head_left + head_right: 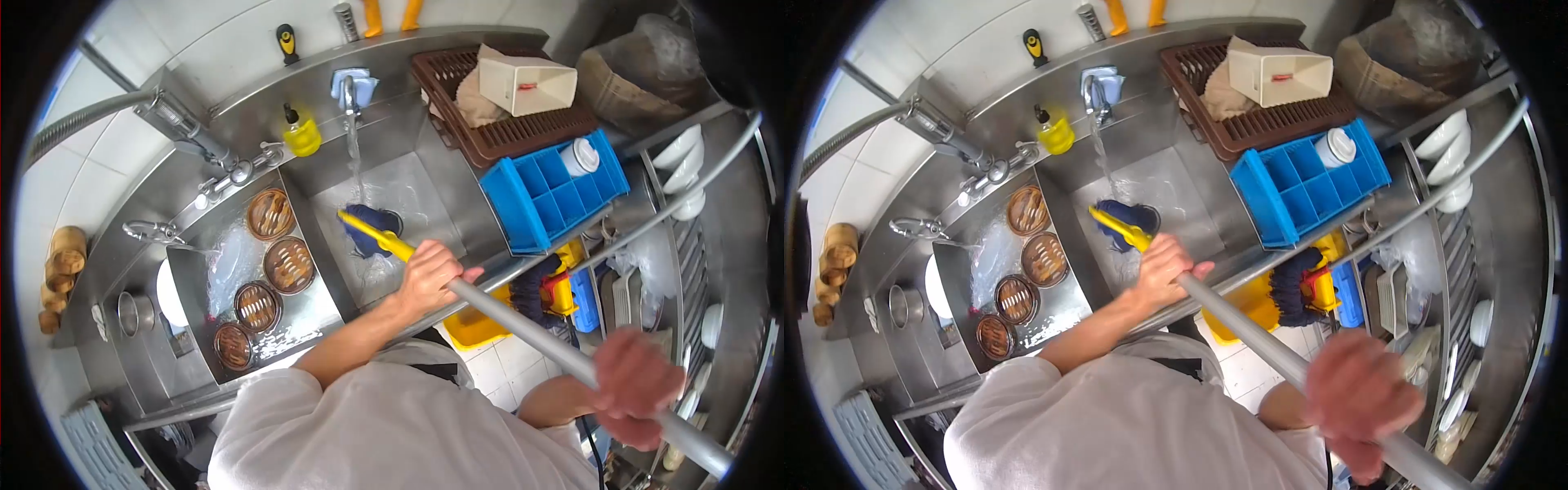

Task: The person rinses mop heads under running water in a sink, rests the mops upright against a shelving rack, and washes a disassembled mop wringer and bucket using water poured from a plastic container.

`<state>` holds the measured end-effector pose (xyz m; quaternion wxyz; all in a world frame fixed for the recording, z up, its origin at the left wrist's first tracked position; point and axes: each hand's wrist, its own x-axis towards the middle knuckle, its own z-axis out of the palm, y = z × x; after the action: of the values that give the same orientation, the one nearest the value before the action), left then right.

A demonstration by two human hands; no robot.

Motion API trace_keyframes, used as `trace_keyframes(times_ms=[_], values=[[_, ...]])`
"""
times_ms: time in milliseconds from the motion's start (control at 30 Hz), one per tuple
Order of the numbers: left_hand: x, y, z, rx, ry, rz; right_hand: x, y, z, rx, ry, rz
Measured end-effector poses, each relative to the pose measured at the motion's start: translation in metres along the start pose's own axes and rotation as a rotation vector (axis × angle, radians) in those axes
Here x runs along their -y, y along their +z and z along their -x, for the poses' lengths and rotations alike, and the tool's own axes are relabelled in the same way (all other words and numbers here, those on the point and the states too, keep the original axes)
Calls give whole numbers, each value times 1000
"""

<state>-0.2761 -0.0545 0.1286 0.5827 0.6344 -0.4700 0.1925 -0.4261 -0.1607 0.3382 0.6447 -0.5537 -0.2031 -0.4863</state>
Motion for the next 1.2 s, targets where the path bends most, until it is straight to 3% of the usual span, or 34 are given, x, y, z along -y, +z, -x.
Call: trace_keyframes(times_ms=[33,67,100,133,200,267,300,400,433,467,533,567,667,700,733,800,867,900,933,1000,1067,1133,1167,1200], values=[[16,4,12,-9,2,-11,-23,-1,23,-46,226,39],[41,13,39,63,-155,-68,-45,-2,47,-87,467,70],[66,19,72,139,-319,-124,-68,-3,70,-122,695,88],[96,18,109,382,-630,-10,-108,-18,115,-20,825,418],[106,11,108,430,-483,-10,-92,-21,108,80,828,392],[57,-2,61,372,-441,19,-51,-8,61,224,560,161],[26,-8,44,252,-422,39,-55,-7,65,215,570,164],[61,8,80,136,-426,-78,-109,-19,91,286,626,339],[107,3,109,356,-546,182,-121,-17,105,312,656,381],[116,-5,105,354,-555,158,-129,-10,114,340,675,410],[123,-9,83,489,-390,275,-103,6,81,154,685,324],[93,-15,63,524,-453,254,-88,-3,80,135,582,343],[69,-3,66,307,-359,49,-100,5,90,137,470,380],[91,-2,85,301,-382,206,-98,6,101,123,433,415],[134,8,131,374,-395,178,-102,7,104,216,570,468],[145,2,117,622,-444,90,-101,4,93,339,706,502],[79,-11,60,561,-390,231,-78,5,84,222,515,366],[51,-7,55,438,-396,59,-72,6,83,179,451,328],[55,5,66,234,-352,98,-83,5,87,165,547,385],[110,17,109,384,-541,84,-115,-12,119,175,715,406],[139,5,88,859,-601,21,-122,-25,127,185,775,389],[100,-7,4,1217,-328,63,-82,-22,62,171,600,220],[76,-10,-8,1206,-345,57,-56,-29,37,257,544,94],[54,-10,-17,982,-208,145,-41,-25,22,298,510,31]])
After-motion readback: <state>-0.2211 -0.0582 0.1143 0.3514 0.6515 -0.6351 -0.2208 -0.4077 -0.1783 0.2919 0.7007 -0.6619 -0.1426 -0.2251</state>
